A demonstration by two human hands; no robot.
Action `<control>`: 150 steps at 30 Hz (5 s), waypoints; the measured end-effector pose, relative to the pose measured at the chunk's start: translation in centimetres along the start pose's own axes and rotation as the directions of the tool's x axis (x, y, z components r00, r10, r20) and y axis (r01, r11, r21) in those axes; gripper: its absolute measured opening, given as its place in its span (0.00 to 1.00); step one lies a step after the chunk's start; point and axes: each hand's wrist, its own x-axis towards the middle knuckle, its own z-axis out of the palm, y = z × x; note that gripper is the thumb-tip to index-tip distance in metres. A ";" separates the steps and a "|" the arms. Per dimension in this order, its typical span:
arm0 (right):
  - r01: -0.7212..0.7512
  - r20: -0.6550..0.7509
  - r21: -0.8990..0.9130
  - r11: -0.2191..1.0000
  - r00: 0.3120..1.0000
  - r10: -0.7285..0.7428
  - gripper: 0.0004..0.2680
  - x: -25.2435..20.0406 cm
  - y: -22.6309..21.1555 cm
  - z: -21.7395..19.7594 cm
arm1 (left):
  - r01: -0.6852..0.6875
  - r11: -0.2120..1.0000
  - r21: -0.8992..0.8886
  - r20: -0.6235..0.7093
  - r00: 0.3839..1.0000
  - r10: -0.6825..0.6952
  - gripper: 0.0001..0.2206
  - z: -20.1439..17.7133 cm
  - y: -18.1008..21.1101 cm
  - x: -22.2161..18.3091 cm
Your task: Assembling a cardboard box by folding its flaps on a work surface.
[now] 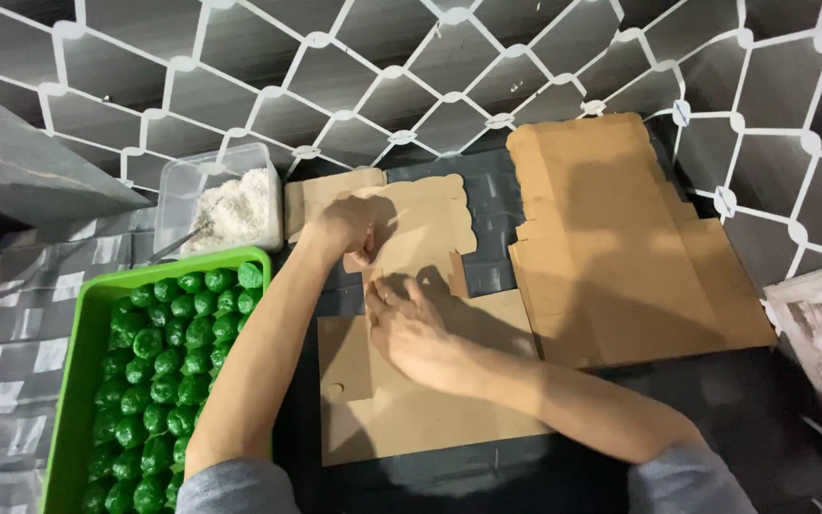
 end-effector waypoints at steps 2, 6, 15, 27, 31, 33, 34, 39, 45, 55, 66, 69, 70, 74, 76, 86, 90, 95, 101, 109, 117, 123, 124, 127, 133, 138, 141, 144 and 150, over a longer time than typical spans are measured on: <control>0.019 -0.020 0.015 1.000 1.000 -0.019 0.10 0.1 0.9 -2.4 | 0.021 0.996 -0.087 -0.055 0.998 -0.026 0.16 -0.5 -0.2 -0.4; -0.026 0.062 0.065 0.998 0.998 0.022 0.09 0.6 0.9 -2.8 | 0.030 0.997 -0.075 -0.042 0.999 -0.033 0.17 -0.7 -0.2 0.3; 0.044 0.080 0.021 0.999 0.996 -0.045 0.09 -0.1 0.3 -3.5 | -0.019 0.999 -0.050 -0.017 1.000 0.019 0.17 -1.9 0.1 -1.2; 0.044 0.062 0.000 0.999 0.997 -0.044 0.11 -0.4 -0.5 -3.1 | -0.042 0.992 -0.123 -0.060 0.998 0.035 0.16 -2.6 -0.2 -2.7; -0.073 0.138 -0.006 0.997 0.988 0.073 0.12 0.4 -0.2 -3.9 | -0.061 0.992 -0.111 -0.065 0.996 0.054 0.16 -3.1 0.4 -4.8; -0.071 0.131 -0.051 0.996 0.988 0.077 0.11 -0.2 -0.7 -3.3 | -0.074 0.989 -0.130 -0.072 0.995 0.065 0.16 -3.7 -0.5 -5.4; 0.029 0.218 -0.159 0.987 0.976 0.007 0.19 -0.7 -0.8 -1.9 | -0.128 0.973 -0.191 -0.043 0.992 0.122 0.11 -3.9 -0.8 -5.7; 0.170 0.245 -0.342 0.924 0.966 -0.086 0.23 -0.3 -0.4 -1.6 | -0.151 0.974 -0.169 -0.015 0.989 0.150 0.09 -3.8 -0.5 -4.7; -0.086 0.202 -0.076 0.993 0.974 0.099 0.12 0.7 -1.3 -5.2 | -0.010 0.980 -0.197 -0.033 0.999 0.003 0.15 -2.4 -0.3 -3.0; -0.007 0.102 -0.121 0.993 0.995 0.020 0.11 0.8 -0.2 -5.0 | -0.040 0.976 -0.212 -0.049 0.998 0.031 0.15 -3.3 -0.3 -4.7; 0.035 0.191 -0.122 0.992 0.982 -0.011 0.11 0.2 -1.5 -5.9 | -0.058 0.962 -0.266 -0.046 0.998 0.047 0.16 -3.2 -0.1 -4.4; -0.028 0.161 -0.097 0.995 0.986 0.043 0.09 1.3 -0.5 -4.0 | -0.066 0.978 -0.198 -0.050 0.997 0.057 0.16 -3.8 0.2 -5.7; -0.034 0.152 -0.108 0.994 0.987 0.051 0.09 1.2 -0.7 -3.6 | -0.051 0.967 -0.251 -0.051 0.998 0.039 0.16 -3.3 -0.1 -5.1; 0.113 0.252 -0.233 0.966 0.966 -0.053 0.19 0.1 -0.6 -0.1 | -0.225 0.941 -0.252 -0.057 0.974 0.218 0.11 -2.9 -1.8 -4.5; 0.104 0.255 -0.234 0.967 0.966 -0.042 0.20 0.6 -0.2 0.3 | -0.215 0.946 -0.244 -0.063 0.977 0.206 0.10 -3.8 -1.6 -5.5; 0.037 0.114 -0.103 0.994 0.993 -0.025 0.10 -1.6 -1.6 -5.8 | -0.036 0.990 -0.133 -0.026 0.999 0.033 0.16 -1.8 -0.2 -2.2; 0.050 0.148 -0.087 0.995 0.988 -0.037 0.11 -1.5 -1.4 -5.9 | -0.017 0.984 -0.176 -0.035 0.999 0.011 0.16 -0.7 -0.3 -1.1; -0.089 0.215 -0.085 0.992 0.971 0.105 0.12 0.4 -0.7 -5.9 | -0.052 0.985 -0.167 -0.094 0.995 0.036 0.16 1.0 -0.9 0.4; -0.005 0.267 -0.062 0.998 0.963 0.021 0.12 -2.1 -2.1 -7.7 | -0.068 0.980 -0.187 -0.069 0.996 0.056 0.15 -1.2 -0.6 -2.5; -0.045 0.189 -0.065 0.997 0.980 0.056 0.11 0.0 -0.4 -4.8 | -0.044 0.983 -0.178 -0.092 0.995 0.028 0.16 -0.8 -0.4 -2.3; 0.003 0.282 -0.105 0.994 0.959 0.027 0.12 0.2 -1.4 -5.3 | -0.052 0.979 -0.198 -0.099 0.995 0.033 0.16 -1.5 -0.4 -2.7; -0.062 0.178 -0.191 0.980 0.979 0.096 0.12 1.2 -1.5 -3.8 | -0.044 0.981 -0.189 -0.069 0.997 0.031 0.16 -1.6 -0.5 -3.3; -0.068 0.228 -0.174 0.982 0.968 0.107 0.12 0.8 -2.0 -4.8 | -0.052 0.978 -0.202 -0.067 0.997 0.040 0.17 -1.2 -0.7 -2.8; -0.057 0.306 -0.158 0.986 0.946 0.104 0.11 -0.4 -3.1 -6.7 | -0.066 0.973 -0.219 -0.078 0.996 0.050 0.16 -1.7 -0.9 -3.3; -0.082 0.215 -0.126 0.989 0.971 0.108 0.13 1.3 -0.9 -3.5 | -0.063 0.979 -0.193 -0.103 0.994 0.043 0.15 -1.5 -0.5 -3.2; -0.121 0.263 -0.116 0.986 0.953 0.148 0.13 -0.1 -2.5 -6.4 | -0.057 0.972 -0.227 -0.097 0.995 0.036 0.16 -1.4 -0.4 -3.4; -0.050 0.350 -0.153 0.987 0.931 0.101 0.14 -1.2 -3.0 -6.0 | -0.037 0.974 -0.223 -0.095 0.995 0.016 0.15 -1.2 -0.8 -2.6; -0.018 0.181 -0.097 0.995 0.983 0.036 0.12 -1.4 -2.2 -4.7 | -0.049 0.972 -0.232 -0.077 0.996 0.032 0.15 -2.0 -0.3 -4.5; -0.058 0.093 -0.136 0.989 0.993 0.071 0.11 0.3 -1.4 -3.9 | -0.055 0.962 -0.269 -0.090 0.995 0.031 0.16 -1.6 -0.7 -4.1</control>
